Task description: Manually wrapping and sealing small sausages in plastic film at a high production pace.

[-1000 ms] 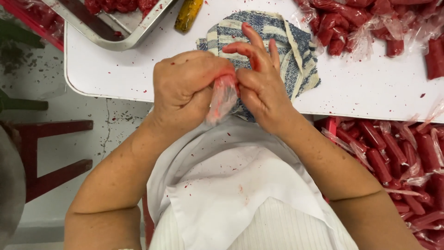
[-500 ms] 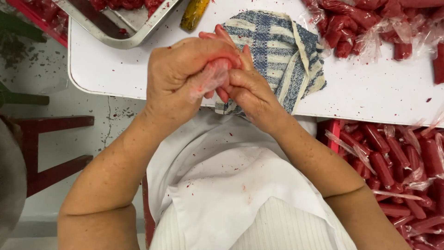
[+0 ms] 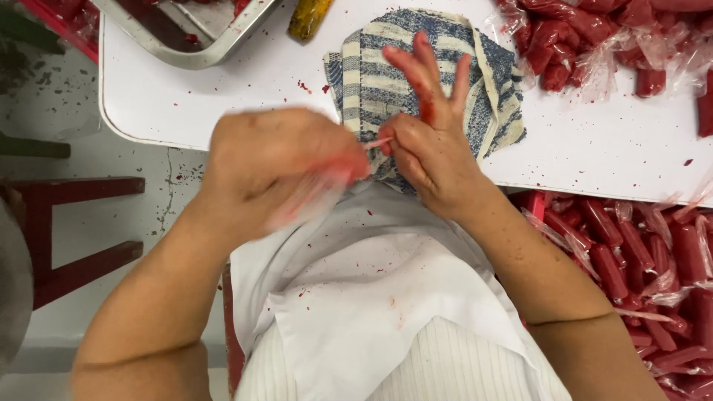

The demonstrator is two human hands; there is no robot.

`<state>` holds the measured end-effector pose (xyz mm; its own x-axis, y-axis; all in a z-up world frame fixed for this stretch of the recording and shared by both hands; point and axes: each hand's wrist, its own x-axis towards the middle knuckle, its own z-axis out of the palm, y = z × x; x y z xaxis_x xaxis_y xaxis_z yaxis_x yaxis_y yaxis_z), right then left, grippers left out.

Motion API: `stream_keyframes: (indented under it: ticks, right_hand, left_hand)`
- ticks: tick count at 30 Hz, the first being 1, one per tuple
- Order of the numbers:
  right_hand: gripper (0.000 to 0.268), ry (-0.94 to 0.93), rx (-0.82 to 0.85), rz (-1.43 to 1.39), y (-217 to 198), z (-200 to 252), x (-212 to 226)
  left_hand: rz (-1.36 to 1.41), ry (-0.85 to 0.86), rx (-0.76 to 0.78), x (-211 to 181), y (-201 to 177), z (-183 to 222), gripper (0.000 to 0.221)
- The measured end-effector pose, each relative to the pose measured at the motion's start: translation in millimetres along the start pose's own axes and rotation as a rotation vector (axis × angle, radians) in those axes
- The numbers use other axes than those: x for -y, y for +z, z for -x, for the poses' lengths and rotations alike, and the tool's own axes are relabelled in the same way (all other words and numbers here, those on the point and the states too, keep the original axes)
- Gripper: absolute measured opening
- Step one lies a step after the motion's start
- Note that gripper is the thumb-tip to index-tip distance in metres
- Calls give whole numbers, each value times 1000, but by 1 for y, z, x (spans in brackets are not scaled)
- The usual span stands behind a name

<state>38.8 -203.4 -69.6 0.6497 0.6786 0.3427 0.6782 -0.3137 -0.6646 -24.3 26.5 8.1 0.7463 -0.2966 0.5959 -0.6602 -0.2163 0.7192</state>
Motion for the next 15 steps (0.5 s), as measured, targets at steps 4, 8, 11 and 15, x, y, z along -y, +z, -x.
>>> stream_keyframes:
  ticks: [4, 8, 11, 15]
  right_hand:
    - [16, -210, -151, 362, 12, 8, -17]
    - [25, -387, -144, 474, 73, 45, -34]
    - [46, -420, -87, 477, 96, 60, -52]
    - [27, -464, -28, 449, 52, 44, -36]
  left_hand:
    - [788, -563, 39, 36, -10, 58, 60]
    - [1246, -1243, 41, 65, 66, 116, 59]
    - [1390, -1313, -253, 81, 107, 140, 26]
    - [1118, -1302, -190, 67, 88, 125, 25]
